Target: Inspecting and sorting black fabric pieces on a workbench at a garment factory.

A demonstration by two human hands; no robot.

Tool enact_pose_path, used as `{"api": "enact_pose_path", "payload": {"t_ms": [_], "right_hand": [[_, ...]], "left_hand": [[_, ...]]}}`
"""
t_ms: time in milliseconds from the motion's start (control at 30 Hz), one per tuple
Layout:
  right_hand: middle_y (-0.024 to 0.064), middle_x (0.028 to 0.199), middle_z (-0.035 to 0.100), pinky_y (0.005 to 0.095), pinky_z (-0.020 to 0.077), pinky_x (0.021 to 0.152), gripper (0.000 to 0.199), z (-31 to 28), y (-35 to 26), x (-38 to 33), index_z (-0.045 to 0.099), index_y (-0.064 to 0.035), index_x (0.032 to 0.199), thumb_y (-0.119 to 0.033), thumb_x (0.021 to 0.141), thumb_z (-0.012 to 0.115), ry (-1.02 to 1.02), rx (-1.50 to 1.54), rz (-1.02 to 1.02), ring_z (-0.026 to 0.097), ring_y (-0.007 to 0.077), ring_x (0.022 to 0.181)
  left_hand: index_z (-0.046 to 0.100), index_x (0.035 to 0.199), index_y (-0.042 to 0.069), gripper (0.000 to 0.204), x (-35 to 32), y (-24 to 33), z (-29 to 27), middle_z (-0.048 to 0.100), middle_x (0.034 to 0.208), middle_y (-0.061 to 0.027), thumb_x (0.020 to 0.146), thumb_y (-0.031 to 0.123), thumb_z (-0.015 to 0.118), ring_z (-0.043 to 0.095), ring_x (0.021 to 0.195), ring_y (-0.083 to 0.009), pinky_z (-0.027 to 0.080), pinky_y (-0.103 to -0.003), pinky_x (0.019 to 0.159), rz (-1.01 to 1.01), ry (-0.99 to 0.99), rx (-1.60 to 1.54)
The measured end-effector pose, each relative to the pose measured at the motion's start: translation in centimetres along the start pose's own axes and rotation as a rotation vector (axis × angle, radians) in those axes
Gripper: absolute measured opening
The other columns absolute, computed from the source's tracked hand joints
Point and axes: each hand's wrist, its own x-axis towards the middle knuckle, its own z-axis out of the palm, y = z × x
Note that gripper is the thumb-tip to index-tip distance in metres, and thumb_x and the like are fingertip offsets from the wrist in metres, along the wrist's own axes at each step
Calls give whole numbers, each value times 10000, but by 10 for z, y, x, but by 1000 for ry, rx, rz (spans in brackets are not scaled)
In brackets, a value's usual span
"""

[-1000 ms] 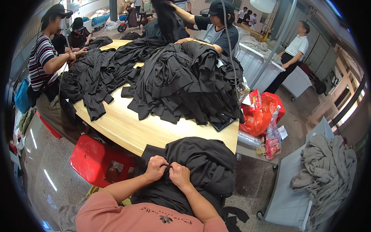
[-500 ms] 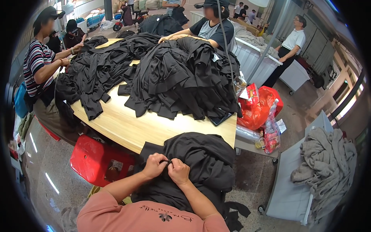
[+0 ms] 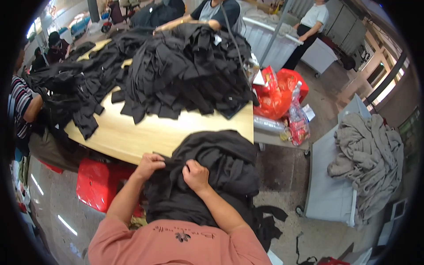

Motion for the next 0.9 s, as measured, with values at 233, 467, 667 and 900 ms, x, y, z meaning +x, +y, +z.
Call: {"api": "enact_pose_path", "payload": {"t_ms": [233, 467, 667, 900], "right_hand": [[159, 647, 568, 391, 450, 524, 25, -3, 11, 19, 552, -37, 696, -60, 691, 545, -1, 112, 88, 561, 347, 591], [142, 658, 584, 363, 450, 522, 34, -1, 8, 9, 559, -32, 700, -60, 690, 542, -49, 118, 123, 569, 326, 583], [128, 652, 581, 374, 445, 510, 36, -3, 6, 6, 546, -33, 698, -67, 693, 536, -60, 75, 84, 562, 327, 575], [79, 932, 562, 314, 408, 711, 135, 2, -2, 8, 562, -71, 822, -66, 687, 551, -48, -370, -302, 561, 244, 842]], "left_hand": [[587, 666, 6, 92, 17, 18, -3, 522, 604, 46, 680, 67, 654, 444, 570, -37, 364, -198, 518, 97, -31, 192], [591, 743, -5, 32, 3, 8, -12, 537, 642, 38, 741, 26, 596, 456, 593, -37, 386, -190, 556, 21, -84, 65], [577, 711, -15, 61, 5, 2, -7, 528, 619, 28, 743, 36, 590, 447, 589, -42, 374, -200, 539, 45, 83, 156], [559, 691, -28, 102, 10, 4, -10, 509, 583, -1, 720, 60, 603, 430, 560, -62, 359, -229, 502, 107, 105, 407]]}}
